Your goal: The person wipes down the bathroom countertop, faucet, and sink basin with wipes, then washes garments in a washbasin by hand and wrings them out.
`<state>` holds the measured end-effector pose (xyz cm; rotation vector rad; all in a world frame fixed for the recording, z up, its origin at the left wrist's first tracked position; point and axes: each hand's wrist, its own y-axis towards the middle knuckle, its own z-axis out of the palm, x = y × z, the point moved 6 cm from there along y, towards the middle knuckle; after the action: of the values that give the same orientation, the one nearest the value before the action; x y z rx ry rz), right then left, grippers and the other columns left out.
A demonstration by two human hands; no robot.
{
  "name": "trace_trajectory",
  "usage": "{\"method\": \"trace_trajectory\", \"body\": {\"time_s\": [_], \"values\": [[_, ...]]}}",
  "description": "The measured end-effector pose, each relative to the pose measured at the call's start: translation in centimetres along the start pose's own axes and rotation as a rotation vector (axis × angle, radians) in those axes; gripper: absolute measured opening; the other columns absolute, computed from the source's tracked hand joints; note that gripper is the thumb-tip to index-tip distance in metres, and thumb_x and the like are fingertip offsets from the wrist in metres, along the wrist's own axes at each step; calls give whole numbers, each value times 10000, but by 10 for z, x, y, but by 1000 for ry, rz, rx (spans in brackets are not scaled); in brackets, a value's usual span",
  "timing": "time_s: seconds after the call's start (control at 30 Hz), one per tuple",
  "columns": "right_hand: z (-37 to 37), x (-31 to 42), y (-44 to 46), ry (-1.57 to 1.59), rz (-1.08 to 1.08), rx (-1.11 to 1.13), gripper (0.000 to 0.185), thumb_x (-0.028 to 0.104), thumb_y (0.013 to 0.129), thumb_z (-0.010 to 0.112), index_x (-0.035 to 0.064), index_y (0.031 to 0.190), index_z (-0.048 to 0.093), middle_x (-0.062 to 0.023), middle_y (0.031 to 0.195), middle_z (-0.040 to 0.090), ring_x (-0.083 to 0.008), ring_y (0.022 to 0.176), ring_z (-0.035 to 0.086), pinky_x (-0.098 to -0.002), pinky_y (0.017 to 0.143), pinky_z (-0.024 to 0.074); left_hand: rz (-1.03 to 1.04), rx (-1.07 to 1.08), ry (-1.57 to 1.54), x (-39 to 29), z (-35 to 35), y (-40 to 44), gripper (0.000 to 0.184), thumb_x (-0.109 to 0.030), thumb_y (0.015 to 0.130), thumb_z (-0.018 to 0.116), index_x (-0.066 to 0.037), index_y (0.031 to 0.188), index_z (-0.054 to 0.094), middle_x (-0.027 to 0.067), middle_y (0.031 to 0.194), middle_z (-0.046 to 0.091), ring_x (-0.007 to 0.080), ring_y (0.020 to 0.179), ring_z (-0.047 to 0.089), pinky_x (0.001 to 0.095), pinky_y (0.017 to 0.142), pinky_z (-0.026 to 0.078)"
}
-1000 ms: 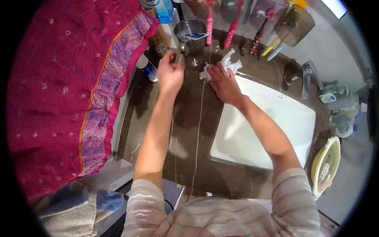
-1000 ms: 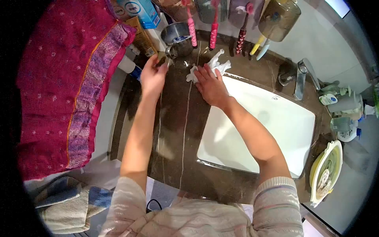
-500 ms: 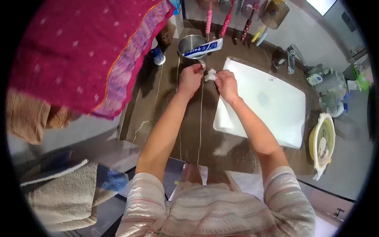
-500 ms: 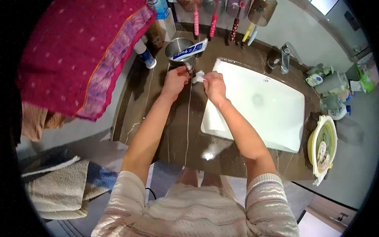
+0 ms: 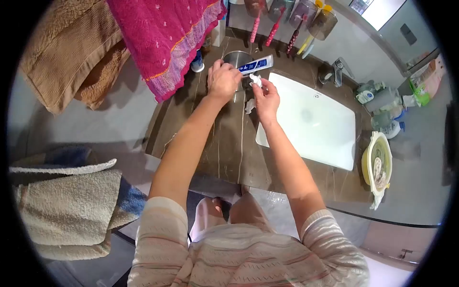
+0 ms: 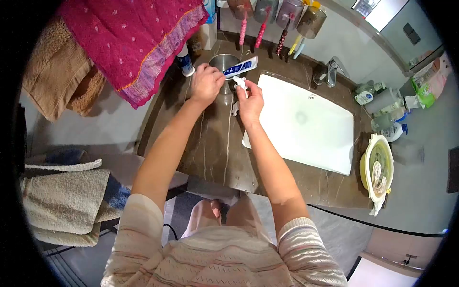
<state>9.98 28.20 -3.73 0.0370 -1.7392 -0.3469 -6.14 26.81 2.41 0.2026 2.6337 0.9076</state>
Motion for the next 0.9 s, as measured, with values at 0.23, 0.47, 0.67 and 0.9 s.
{"method": "trace_trajectory", "body": {"time_s": [0.23,0.47,0.67,0.9], "values": [[5,-6,16,-276,29,-27,269,250,874,508,4,826,606,-204,700,599,-329,668,586,-371,637,455,178,-135,-73,-13,-5,-5,141,-215,702,682,-77,729,672,82,755,615,308,885,541,407,797,414],[1,-63,37,98,339,105,227,177,832,556,-23,915,626,-94,727,636,-169,646,590,-309,560,439,37,-73,-25,-10,2,4,102,-223,654,717,-129,668,682,58,665,581,269,674,563,396,614,416],[3,-39,-1,62,268,121,317,135,815,577,-65,1062,569,-148,859,641,-201,744,615,-314,654,483,-116,104,-159,-19,12,4,117,-216,721,635,-125,778,681,96,734,603,311,710,605,423,631,474],[50,-5,-25,-513,-447,480,372,178,832,562,27,1170,531,-172,1187,535,-337,1135,476,-399,904,407,-119,220,111,-18,-11,-5,110,-130,796,523,-118,801,632,92,748,582,298,720,598,405,607,467]]}}
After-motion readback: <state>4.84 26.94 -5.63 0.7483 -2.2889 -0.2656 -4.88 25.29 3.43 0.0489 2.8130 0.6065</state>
